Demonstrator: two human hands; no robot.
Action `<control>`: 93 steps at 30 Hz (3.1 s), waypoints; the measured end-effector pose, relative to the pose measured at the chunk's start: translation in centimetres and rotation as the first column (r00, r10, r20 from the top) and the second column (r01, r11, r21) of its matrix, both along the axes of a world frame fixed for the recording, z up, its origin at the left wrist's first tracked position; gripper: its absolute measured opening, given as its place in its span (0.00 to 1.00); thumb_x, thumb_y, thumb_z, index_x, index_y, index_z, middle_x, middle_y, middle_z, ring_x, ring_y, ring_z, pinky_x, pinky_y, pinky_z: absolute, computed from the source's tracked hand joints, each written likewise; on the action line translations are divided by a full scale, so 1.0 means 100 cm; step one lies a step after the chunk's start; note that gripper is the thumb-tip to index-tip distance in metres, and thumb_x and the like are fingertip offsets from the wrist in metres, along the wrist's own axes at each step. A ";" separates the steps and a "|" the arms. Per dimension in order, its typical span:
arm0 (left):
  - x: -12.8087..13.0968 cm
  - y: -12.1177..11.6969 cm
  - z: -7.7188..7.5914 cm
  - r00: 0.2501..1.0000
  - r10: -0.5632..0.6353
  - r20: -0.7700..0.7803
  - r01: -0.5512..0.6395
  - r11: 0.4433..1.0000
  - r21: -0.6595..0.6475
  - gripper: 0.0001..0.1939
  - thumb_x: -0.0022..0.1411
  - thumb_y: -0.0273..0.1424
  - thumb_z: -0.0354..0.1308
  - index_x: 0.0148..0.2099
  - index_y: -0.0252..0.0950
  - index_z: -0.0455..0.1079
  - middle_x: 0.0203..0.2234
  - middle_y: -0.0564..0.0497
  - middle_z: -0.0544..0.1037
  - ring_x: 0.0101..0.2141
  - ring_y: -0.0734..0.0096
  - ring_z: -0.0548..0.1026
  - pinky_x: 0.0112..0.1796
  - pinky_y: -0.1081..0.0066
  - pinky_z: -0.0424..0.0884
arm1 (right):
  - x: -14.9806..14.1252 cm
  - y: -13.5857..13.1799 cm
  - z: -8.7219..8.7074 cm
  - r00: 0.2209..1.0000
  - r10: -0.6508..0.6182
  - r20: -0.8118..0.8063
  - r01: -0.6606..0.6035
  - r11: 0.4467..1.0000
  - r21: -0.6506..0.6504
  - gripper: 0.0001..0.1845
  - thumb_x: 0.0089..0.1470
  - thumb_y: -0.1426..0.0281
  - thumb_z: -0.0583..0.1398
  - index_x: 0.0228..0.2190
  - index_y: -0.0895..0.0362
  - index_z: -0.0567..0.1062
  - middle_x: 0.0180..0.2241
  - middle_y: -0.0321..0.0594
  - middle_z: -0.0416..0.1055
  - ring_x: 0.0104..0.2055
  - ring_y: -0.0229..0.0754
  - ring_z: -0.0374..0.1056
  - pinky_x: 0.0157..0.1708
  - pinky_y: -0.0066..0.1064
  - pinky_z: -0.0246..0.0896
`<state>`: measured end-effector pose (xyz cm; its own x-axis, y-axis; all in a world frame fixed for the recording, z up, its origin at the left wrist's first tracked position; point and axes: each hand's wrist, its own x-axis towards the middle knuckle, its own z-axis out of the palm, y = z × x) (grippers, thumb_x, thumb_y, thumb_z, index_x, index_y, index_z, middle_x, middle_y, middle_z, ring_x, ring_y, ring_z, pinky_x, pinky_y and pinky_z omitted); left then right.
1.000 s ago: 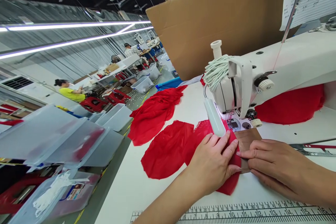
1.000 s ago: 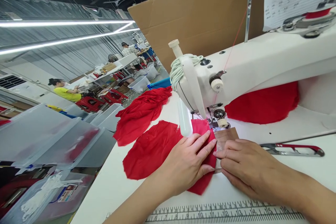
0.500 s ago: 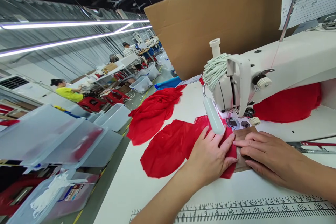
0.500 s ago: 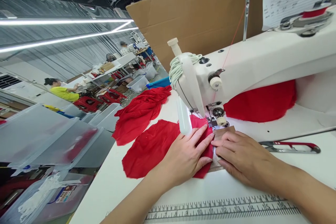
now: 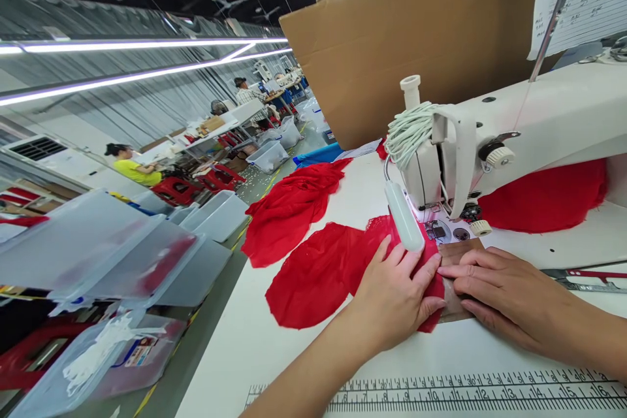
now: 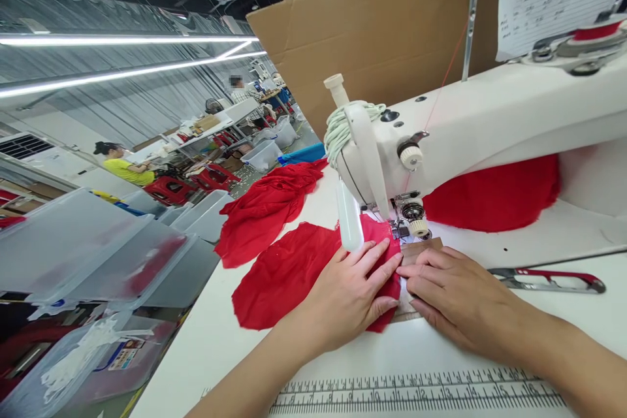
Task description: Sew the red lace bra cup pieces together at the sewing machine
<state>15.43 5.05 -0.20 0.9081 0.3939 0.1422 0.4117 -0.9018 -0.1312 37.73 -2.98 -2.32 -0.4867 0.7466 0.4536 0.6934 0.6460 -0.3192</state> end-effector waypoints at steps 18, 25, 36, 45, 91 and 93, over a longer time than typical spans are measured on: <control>0.004 0.007 -0.012 0.998 0.056 0.029 -0.056 0.998 0.013 0.38 0.71 0.57 0.44 0.71 0.37 0.59 0.59 0.39 0.74 0.56 0.48 0.71 0.59 0.45 0.62 | 0.002 0.005 -0.002 0.999 -0.048 -0.025 0.048 0.999 0.017 0.11 0.69 0.67 0.52 0.41 0.52 0.75 0.48 0.43 0.77 0.48 0.48 0.68 0.46 0.41 0.65; 0.004 0.007 -0.014 0.997 0.046 0.064 -0.048 0.999 0.022 0.37 0.71 0.57 0.43 0.70 0.36 0.61 0.58 0.37 0.74 0.56 0.48 0.72 0.59 0.44 0.63 | 0.003 0.002 -0.008 0.998 -0.063 -0.006 0.063 0.997 0.033 0.10 0.69 0.66 0.53 0.44 0.52 0.74 0.51 0.42 0.77 0.48 0.48 0.69 0.45 0.41 0.66; 0.005 0.008 -0.015 0.996 0.057 0.066 -0.060 0.997 0.043 0.37 0.71 0.57 0.43 0.69 0.37 0.62 0.56 0.38 0.75 0.53 0.50 0.73 0.59 0.45 0.63 | 0.002 -0.002 -0.009 0.997 -0.078 0.001 0.077 0.995 0.062 0.10 0.68 0.66 0.54 0.45 0.51 0.74 0.53 0.43 0.76 0.50 0.48 0.71 0.47 0.42 0.68; 0.013 -0.001 -0.010 0.992 0.121 -0.029 -0.121 0.992 -0.015 0.38 0.72 0.56 0.43 0.72 0.36 0.57 0.67 0.35 0.64 0.61 0.47 0.68 0.63 0.45 0.60 | 0.013 0.005 -0.010 0.999 -0.022 -0.045 0.032 0.974 0.224 0.11 0.66 0.68 0.55 0.48 0.52 0.74 0.49 0.44 0.79 0.48 0.49 0.75 0.45 0.39 0.72; -0.149 -0.055 0.077 0.804 0.438 0.401 -0.223 0.848 -0.481 0.13 0.74 0.30 0.45 0.48 0.39 0.71 0.47 0.46 0.76 0.37 0.71 0.75 0.38 0.71 0.71 | -0.111 0.001 0.021 0.907 0.201 -0.370 -0.340 0.868 -0.363 0.21 0.68 0.52 0.54 0.50 0.49 0.78 0.38 0.42 0.82 0.36 0.49 0.79 0.32 0.33 0.77; -0.169 -0.052 0.097 0.691 0.503 0.519 -0.115 0.785 -0.609 0.14 0.76 0.36 0.44 0.48 0.36 0.68 0.41 0.47 0.76 0.33 0.73 0.75 0.37 0.72 0.72 | -0.129 0.021 0.033 0.886 0.191 -0.423 -0.361 0.856 -0.369 0.23 0.69 0.52 0.51 0.50 0.51 0.77 0.42 0.44 0.81 0.40 0.49 0.78 0.37 0.35 0.77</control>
<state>-1.46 -0.19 9.51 0.4806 0.8177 0.3170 0.4815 -0.5481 0.6839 24.78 -0.89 0.98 -0.5685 0.7639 0.3055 0.2880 0.5326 -0.7958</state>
